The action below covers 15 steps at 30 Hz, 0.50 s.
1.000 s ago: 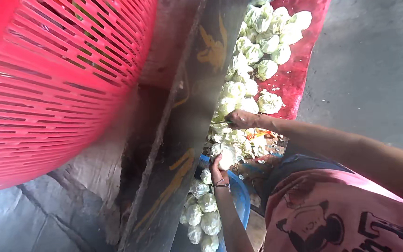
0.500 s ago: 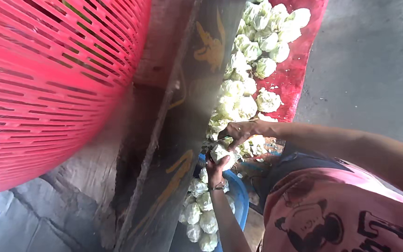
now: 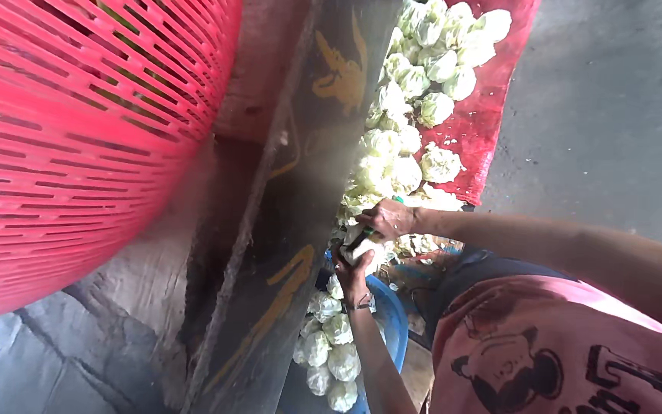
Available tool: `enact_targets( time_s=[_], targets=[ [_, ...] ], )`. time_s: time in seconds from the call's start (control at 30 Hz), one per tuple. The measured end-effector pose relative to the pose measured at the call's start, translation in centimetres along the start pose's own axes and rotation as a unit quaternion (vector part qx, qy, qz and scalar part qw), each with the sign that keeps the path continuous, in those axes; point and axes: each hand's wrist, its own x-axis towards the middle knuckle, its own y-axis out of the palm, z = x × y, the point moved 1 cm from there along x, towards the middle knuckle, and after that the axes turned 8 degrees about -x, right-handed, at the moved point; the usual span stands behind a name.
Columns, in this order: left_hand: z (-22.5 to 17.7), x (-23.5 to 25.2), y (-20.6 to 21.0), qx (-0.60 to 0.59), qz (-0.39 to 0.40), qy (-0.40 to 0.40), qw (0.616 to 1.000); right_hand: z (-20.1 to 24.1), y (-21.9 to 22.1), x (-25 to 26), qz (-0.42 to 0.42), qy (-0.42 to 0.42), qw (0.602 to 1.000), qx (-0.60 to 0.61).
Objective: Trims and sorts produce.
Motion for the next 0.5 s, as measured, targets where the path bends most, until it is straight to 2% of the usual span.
enact_targets(
  time_s=[0.07, 0.13, 0.23, 0.3, 0.33, 0.4, 0.43, 0.5],
  targets=[
    [-0.2, -1.0, 0.0, -0.034, 0.015, -0.007, 0.999, -1.6, -0.1, 0.8, 0.024, 0.056, 0.998, 0.018],
    [-0.4, -1.9, -0.1, -0.058, 0.021, -0.014, 0.998, -2.8, -0.7, 1.4, 0.037, 0.127, 0.988, 0.085],
    [-0.6, -2.1, -0.1, -0.061, 0.011, -0.010, 0.998, -3.4, -1.6, 1.4, -0.029, 0.186, 0.942, 0.278],
    [-0.8, -1.7, -0.1, -0.037, -0.003, -0.021, 0.999, -1.8, -3.3, 0.9, 0.012, 0.144, 0.901, 0.410],
    [-0.9, -1.3, -0.3, -0.022, 0.000, -0.022, 1.000, -0.8, -3.5, 0.7, 0.032, 0.094, 0.899, 0.427],
    [-1.2, -0.9, -0.5, 0.001, 0.035, -0.022, 0.999, 0.4, -3.0, 0.5, 0.065, -0.018, 0.929, 0.363],
    [-1.5, -0.8, -0.7, 0.000, 0.056, -0.027, 0.998, 0.6, -2.7, 0.4, 0.067, -0.046, 0.938, 0.336],
    [-1.7, -0.7, -1.0, 0.000, 0.083, -0.026, 0.996, 0.2, -1.8, -0.1, 0.005, -0.056, 0.932, 0.359]
  ],
)
